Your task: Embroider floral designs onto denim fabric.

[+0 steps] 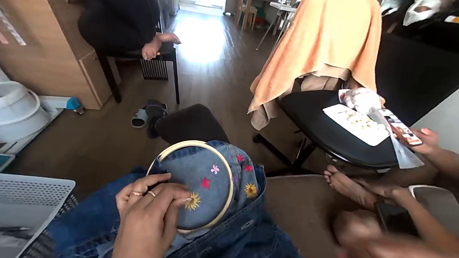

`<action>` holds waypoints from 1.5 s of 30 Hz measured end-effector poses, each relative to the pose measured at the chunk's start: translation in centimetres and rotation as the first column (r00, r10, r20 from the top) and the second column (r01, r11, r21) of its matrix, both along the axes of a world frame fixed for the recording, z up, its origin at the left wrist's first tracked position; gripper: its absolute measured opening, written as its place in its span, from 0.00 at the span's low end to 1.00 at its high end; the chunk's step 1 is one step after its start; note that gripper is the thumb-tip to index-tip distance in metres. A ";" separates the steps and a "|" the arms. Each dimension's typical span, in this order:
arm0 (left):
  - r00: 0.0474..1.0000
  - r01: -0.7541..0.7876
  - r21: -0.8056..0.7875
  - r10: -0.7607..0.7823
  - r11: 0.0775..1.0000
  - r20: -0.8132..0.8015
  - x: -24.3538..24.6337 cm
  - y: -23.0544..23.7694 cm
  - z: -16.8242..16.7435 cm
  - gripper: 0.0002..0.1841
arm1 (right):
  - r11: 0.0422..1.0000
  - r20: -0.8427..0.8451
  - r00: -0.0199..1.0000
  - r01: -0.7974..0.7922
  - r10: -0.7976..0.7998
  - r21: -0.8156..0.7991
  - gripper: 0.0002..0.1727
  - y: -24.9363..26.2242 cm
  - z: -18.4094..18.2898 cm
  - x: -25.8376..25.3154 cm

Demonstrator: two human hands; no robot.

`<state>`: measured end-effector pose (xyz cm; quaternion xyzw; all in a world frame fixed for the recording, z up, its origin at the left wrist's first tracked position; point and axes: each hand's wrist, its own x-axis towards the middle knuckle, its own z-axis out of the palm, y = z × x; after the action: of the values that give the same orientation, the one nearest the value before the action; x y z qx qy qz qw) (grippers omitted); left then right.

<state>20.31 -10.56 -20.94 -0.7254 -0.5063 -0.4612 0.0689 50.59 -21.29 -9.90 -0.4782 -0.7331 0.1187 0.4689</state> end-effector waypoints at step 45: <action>0.945 -0.006 -0.048 0.022 0.999 0.327 0.0 0.5 -0.9 0.09 | 0.978 0.767 0.618 -0.202 0.174 -0.060 0.28 14.0 -6.8 -12.2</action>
<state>20.32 -10.09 -21.80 -0.6365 -0.5264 -0.5629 -0.0297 38.35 -7.33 -16.73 -0.3962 -0.9102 -0.0591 0.1056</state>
